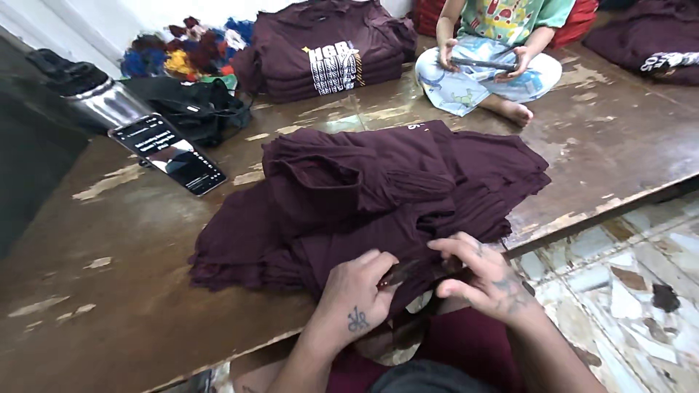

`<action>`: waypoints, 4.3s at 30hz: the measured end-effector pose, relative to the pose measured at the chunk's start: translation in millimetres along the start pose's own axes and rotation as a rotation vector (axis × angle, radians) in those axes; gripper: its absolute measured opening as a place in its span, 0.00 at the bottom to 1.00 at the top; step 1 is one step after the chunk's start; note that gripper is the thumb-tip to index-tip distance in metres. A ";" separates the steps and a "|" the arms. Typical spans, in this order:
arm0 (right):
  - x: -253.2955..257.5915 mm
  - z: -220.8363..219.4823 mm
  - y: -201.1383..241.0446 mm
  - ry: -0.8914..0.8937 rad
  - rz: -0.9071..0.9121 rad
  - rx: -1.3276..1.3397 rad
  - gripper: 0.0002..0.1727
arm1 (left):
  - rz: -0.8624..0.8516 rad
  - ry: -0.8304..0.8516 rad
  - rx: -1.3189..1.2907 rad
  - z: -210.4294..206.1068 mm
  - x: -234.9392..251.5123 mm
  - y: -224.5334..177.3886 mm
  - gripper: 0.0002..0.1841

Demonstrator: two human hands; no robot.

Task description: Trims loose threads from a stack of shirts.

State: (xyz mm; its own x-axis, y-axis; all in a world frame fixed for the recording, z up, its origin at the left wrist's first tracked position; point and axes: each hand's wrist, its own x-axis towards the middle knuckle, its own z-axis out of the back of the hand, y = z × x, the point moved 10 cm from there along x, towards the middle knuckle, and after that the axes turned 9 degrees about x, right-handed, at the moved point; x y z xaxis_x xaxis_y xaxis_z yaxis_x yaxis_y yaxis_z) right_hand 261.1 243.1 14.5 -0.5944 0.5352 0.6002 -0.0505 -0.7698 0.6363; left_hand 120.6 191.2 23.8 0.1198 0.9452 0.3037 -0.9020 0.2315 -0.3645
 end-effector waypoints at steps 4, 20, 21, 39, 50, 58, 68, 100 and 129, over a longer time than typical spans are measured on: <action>21.5 -25.5 -6.3 -0.043 0.014 0.152 0.10 | -0.074 0.038 -0.201 8.4 23.8 -5.3 0.10; 53.2 -6.9 -45.1 -0.055 -0.067 -0.033 0.13 | -0.026 0.233 -0.223 -12.7 7.1 19.4 0.12; 50.3 -1.6 -48.0 -0.071 -0.074 0.040 0.14 | -0.014 0.213 -0.230 -11.1 5.4 21.5 0.12; 23.9 -25.2 -15.2 -0.100 -0.060 0.410 0.11 | 0.227 -0.065 -0.572 2.8 40.7 27.1 0.07; 27.5 -11.0 0.6 -0.029 -0.021 -0.104 0.09 | 0.397 -0.162 -0.847 -12.0 33.9 46.1 0.12; 10.2 9.4 -9.8 0.045 -0.098 -0.175 0.17 | 0.372 -0.101 -0.775 -15.3 37.2 38.2 0.11; 7.2 9.6 -2.7 -0.097 0.110 0.160 0.16 | 0.221 -0.040 -0.281 -0.8 19.8 25.4 0.24; 17.1 1.1 -3.5 -0.017 -0.091 -0.218 0.09 | 0.189 -0.102 -0.265 -1.6 5.9 32.1 0.21; 3.7 7.1 34.9 -0.116 0.145 -0.192 0.09 | -0.309 -0.162 0.384 16.2 13.9 -45.7 0.17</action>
State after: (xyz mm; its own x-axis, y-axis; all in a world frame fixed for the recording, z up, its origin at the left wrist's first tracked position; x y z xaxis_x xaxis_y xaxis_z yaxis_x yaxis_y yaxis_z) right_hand 262.8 220.7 42.3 -0.5111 0.4423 0.7370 -0.1299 -0.8874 0.4424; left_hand 156.8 190.0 59.0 0.3663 0.7914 0.4894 -0.9255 0.3641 0.1040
